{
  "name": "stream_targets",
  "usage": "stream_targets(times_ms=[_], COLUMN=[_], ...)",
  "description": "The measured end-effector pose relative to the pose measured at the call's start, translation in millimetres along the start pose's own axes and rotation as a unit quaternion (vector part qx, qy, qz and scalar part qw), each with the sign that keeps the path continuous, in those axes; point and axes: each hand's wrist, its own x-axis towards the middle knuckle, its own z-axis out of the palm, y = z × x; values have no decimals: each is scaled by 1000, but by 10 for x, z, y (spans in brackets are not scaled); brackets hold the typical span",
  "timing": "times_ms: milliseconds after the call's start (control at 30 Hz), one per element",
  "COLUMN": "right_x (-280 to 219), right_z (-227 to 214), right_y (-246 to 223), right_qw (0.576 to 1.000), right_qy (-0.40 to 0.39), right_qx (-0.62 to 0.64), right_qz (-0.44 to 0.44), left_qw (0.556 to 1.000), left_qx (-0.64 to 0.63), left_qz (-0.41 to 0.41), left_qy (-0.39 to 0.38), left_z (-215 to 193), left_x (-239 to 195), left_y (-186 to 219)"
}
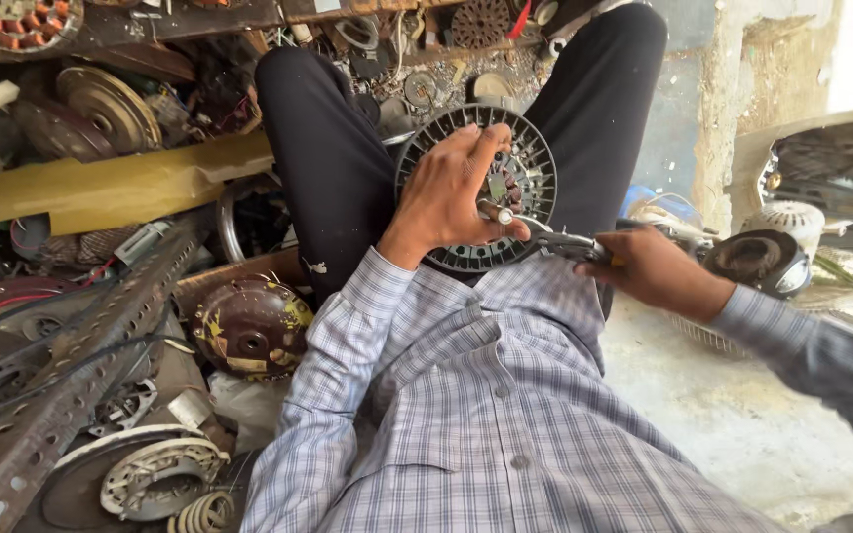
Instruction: The person uses pliers and a screwdriver to work on a fan motor assembly, pulling wires and tightening components while sitting on the floor surrounded by motor parts.
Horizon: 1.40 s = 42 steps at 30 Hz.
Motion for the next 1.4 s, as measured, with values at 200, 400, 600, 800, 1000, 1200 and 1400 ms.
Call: stream_targets(times_ms=[200, 400, 600, 800, 1000, 1200, 1400], right_x=[85, 107, 162, 38, -12, -316, -438], right_z=[130, 58, 178, 286, 260, 155, -64], right_y=[405, 540, 525, 191, 99, 131, -114], right_qw=[982, 939, 941, 982, 994, 998, 1000], right_qy=[-81, -236, -252, -103, -16, 44, 5], right_qx=[113, 248, 168, 88, 28, 36, 11], right_qz=[-126, 32, 151, 132, 101, -8, 20], left_qw=[998, 999, 997, 998, 994, 997, 997], left_qx=[-49, -32, -52, -40, -37, 21, 20], left_qz=[-41, -21, -44, -42, -98, -65, 4], left_qy=[-13, -3, -20, -21, -24, 37, -72], left_z=[-65, -44, -52, -89, -71, -49, -157], left_x=[43, 44, 57, 54, 7, -116, 119], left_y=[22, 45, 43, 93, 85, 214, 29])
